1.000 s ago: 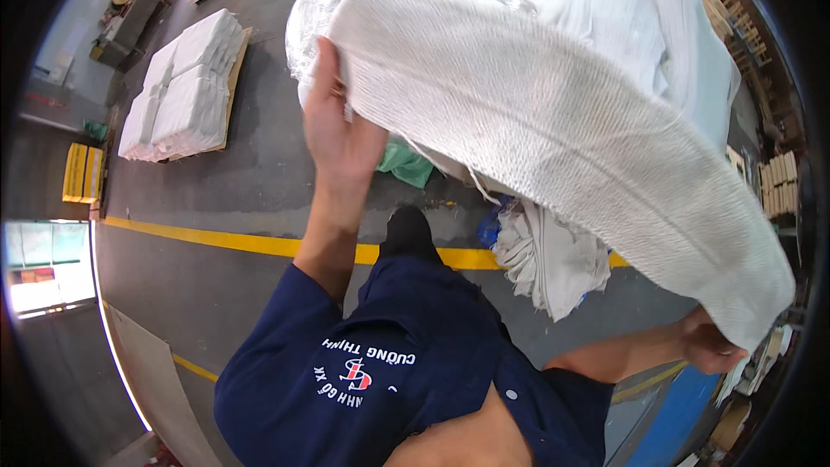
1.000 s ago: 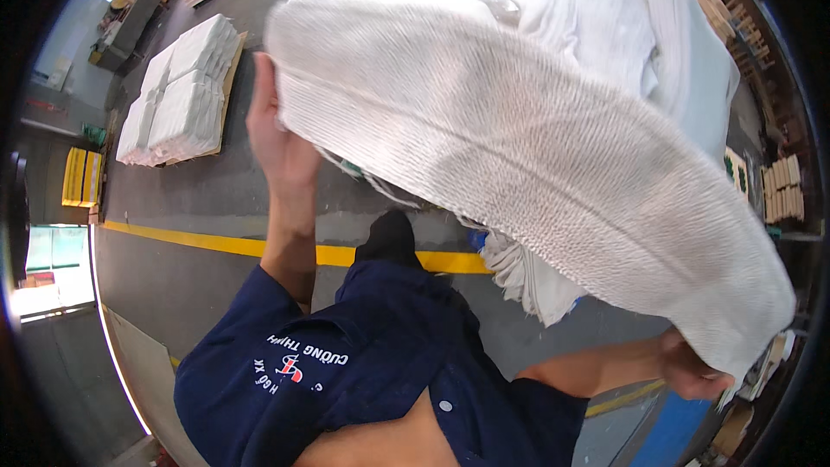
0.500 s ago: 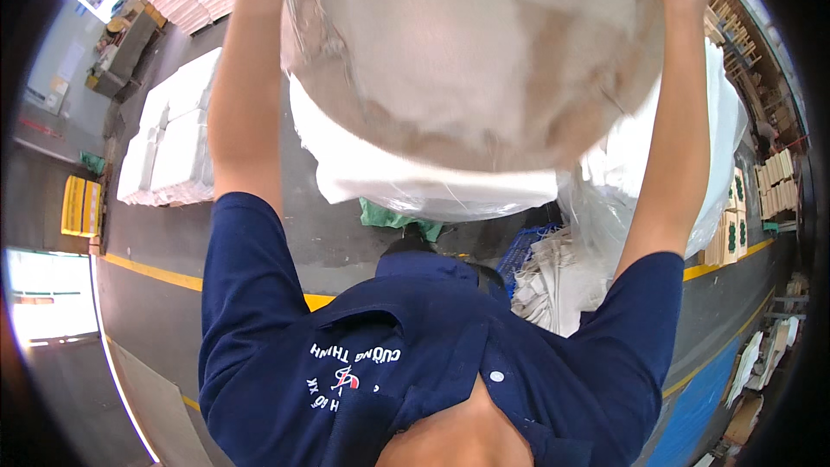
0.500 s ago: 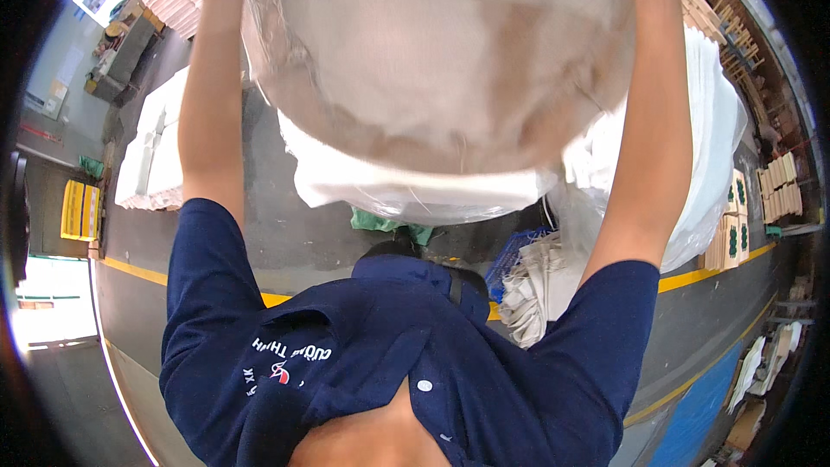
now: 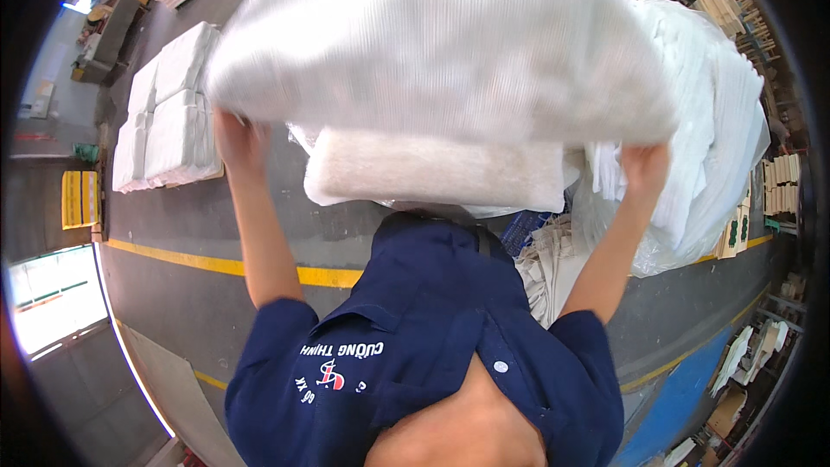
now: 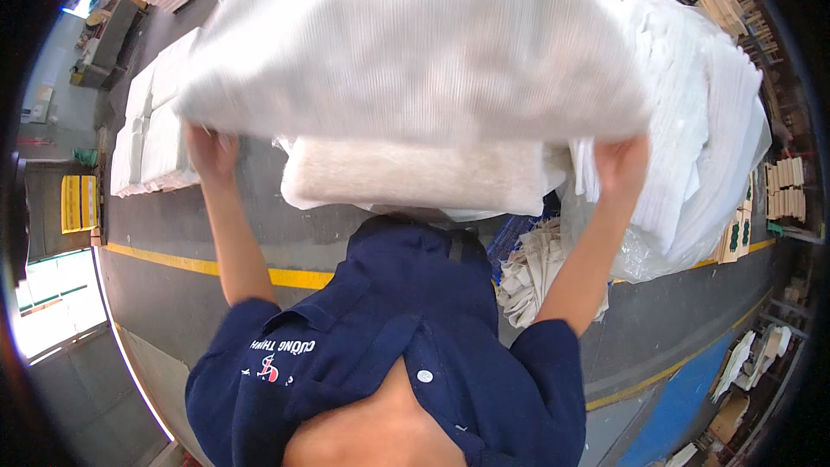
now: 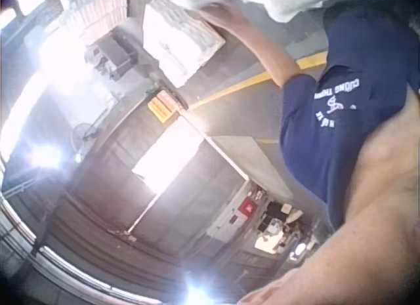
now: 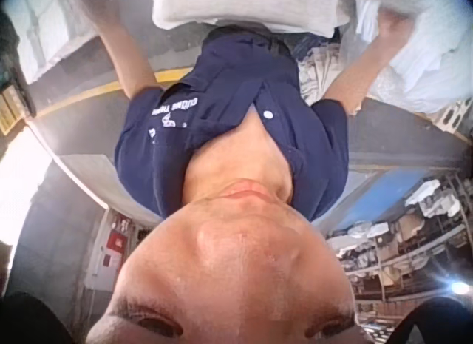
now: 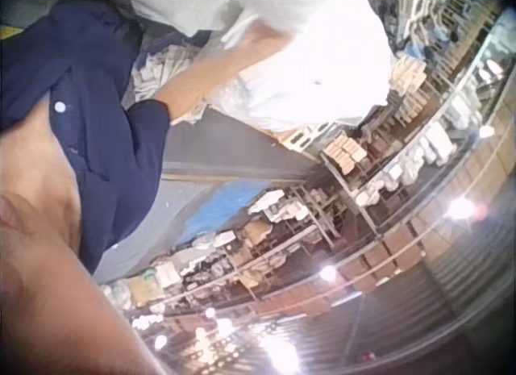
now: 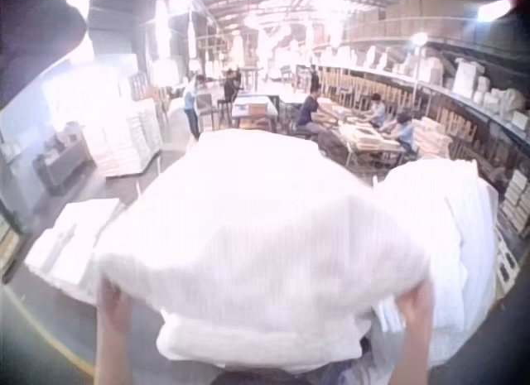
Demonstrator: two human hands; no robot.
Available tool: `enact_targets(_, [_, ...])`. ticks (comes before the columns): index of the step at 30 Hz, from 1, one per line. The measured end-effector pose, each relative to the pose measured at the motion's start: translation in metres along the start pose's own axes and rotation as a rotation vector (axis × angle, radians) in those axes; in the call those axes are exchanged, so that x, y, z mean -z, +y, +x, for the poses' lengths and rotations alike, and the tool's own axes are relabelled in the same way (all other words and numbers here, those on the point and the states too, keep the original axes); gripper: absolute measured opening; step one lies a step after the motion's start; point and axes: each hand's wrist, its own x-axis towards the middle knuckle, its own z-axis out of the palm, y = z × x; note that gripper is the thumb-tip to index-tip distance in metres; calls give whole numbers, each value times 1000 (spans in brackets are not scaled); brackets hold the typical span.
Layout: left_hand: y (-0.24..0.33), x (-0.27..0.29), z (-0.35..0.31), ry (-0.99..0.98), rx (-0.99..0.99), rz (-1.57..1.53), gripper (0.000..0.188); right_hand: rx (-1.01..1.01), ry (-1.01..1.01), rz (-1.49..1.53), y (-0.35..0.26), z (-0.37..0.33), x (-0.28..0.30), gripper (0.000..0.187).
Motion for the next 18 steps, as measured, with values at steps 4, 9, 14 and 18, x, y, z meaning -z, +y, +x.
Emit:
enact_targets(4, [-74, 38, -112, 1004, 62, 693, 46, -214, 159, -520, 67, -80, 78, 31])
enact_targets(9, [-101, 85, -176, 1103, 182, 864, 43, -261, 287, -650, 121, -93, 160, 9])
enact_targets(14, [-108, 117, -159, 1110, 169, 1124, 42, -204, 345, -588, 188, -90, 190, 29])
enact_targets(18, [-87, 148, -161, 1099, 329, 1361, 28, -294, -76, -1194, 160, -50, 203, 30])
